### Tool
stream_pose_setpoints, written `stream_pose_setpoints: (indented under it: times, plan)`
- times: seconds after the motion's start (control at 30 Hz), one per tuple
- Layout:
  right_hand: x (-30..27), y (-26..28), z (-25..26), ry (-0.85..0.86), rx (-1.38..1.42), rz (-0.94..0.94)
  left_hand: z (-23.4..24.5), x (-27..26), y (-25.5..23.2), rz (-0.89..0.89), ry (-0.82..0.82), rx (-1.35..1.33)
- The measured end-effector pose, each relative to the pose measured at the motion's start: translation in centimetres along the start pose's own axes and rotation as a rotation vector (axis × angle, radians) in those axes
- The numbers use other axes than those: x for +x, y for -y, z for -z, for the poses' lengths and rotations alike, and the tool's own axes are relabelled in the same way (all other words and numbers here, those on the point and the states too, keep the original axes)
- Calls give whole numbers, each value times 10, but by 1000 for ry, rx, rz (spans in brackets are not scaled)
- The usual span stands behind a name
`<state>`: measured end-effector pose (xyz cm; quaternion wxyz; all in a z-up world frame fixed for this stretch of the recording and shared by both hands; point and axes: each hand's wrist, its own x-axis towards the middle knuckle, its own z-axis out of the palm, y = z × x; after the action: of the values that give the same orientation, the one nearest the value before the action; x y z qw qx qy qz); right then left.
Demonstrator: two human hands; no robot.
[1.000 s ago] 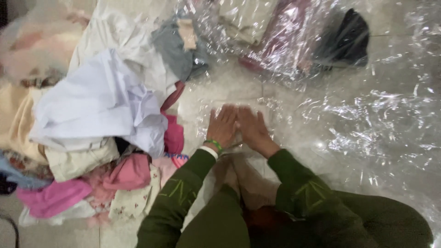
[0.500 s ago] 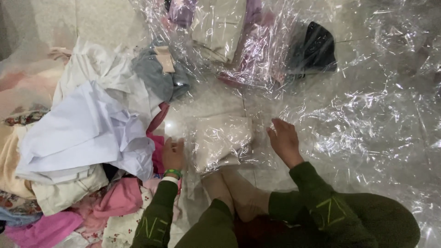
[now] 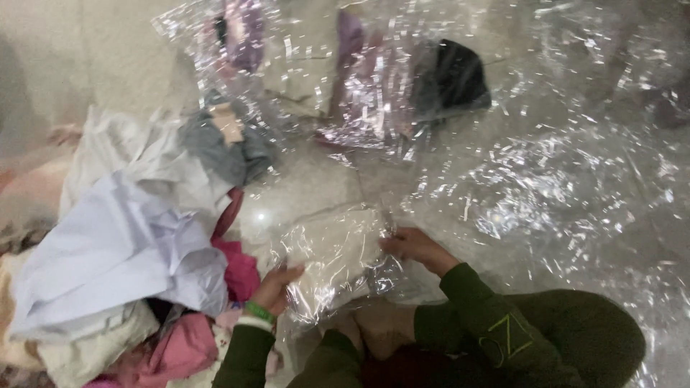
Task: The person folds several items of clothing and places each one into an individual plastic bag on the floor.
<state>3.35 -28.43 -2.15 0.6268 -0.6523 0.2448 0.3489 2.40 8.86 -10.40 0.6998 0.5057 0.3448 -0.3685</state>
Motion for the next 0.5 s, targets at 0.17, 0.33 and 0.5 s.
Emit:
stream_pose_setpoints:
  times: [0.17,0.33,0.5]
  plan:
    - [75,-30,94,-271,-1061,212,-62,-53,-21,63,-95,107]
    - [35,-40,178,-196,-1343,-183,-48,-53,-17,79,-139,88]
    - [-3,-70,206,296,-1285,-419,4,-14,17,-156,125,-115]
